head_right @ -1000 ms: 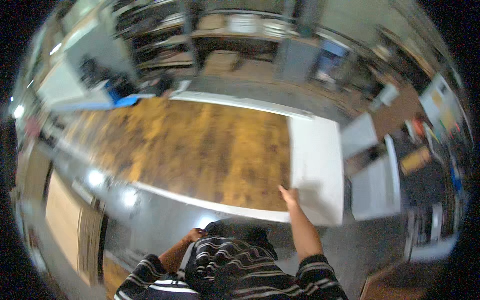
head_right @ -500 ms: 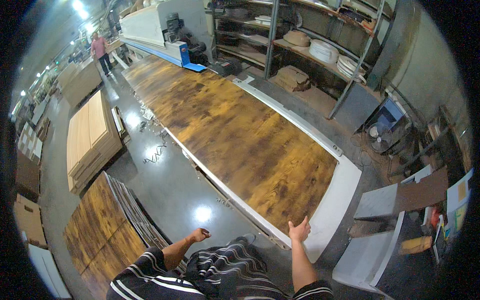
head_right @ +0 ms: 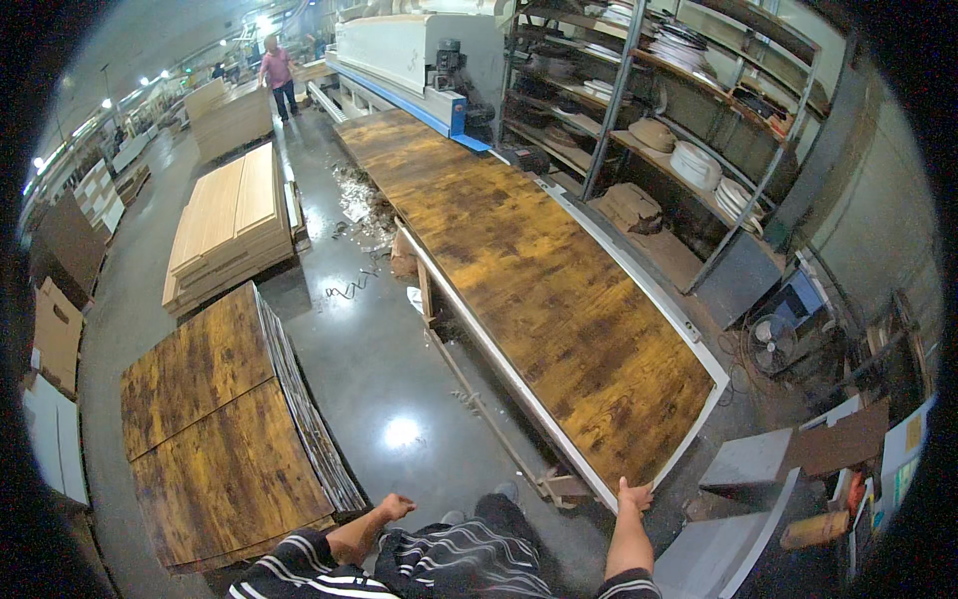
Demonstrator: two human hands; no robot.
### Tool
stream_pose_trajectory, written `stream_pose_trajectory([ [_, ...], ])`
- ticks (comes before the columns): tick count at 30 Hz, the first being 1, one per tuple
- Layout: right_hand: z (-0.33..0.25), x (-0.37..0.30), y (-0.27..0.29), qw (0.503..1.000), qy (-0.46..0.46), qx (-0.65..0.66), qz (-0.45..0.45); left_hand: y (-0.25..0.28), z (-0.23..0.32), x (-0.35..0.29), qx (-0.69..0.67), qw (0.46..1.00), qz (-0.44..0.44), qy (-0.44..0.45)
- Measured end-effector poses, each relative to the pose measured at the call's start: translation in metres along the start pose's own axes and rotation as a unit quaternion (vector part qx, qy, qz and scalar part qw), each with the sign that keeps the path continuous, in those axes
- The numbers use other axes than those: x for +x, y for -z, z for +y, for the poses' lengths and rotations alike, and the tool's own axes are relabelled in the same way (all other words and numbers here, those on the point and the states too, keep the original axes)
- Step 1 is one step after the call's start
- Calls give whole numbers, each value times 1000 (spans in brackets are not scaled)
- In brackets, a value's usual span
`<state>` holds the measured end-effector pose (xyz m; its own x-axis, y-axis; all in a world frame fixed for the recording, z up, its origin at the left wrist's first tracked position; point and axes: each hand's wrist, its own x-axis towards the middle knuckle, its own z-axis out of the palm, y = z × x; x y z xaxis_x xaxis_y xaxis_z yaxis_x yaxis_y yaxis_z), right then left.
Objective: The person repeatedly picks up large wood-look panels from a table and stacks them on the floor. The person handles the panels one at a time, placing each on top of the growing pile.
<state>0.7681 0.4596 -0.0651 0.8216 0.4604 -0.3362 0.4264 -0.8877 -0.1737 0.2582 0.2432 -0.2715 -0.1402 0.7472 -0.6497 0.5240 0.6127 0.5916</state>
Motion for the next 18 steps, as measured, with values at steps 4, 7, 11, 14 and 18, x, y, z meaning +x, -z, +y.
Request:
stream_pose_trajectory([
  [4,37,36,-4,998,-55,14,-8,-12,-63,-43,18,985,-59,163],
  [7,71,67,-15,993,-53,87,-55,-15,-108,-69,71,992,-37,99],
  [11,115,98,-27,969,-73,223,-81,-23,-129,-97,-12,975,-20,220],
  [14,141,119,-19,925,-156,319,-139,-32,-118,-103,-66,968,54,235],
  [18,194,131,-4,854,-145,407,-290,-40,-73,-83,-112,973,16,201],
])
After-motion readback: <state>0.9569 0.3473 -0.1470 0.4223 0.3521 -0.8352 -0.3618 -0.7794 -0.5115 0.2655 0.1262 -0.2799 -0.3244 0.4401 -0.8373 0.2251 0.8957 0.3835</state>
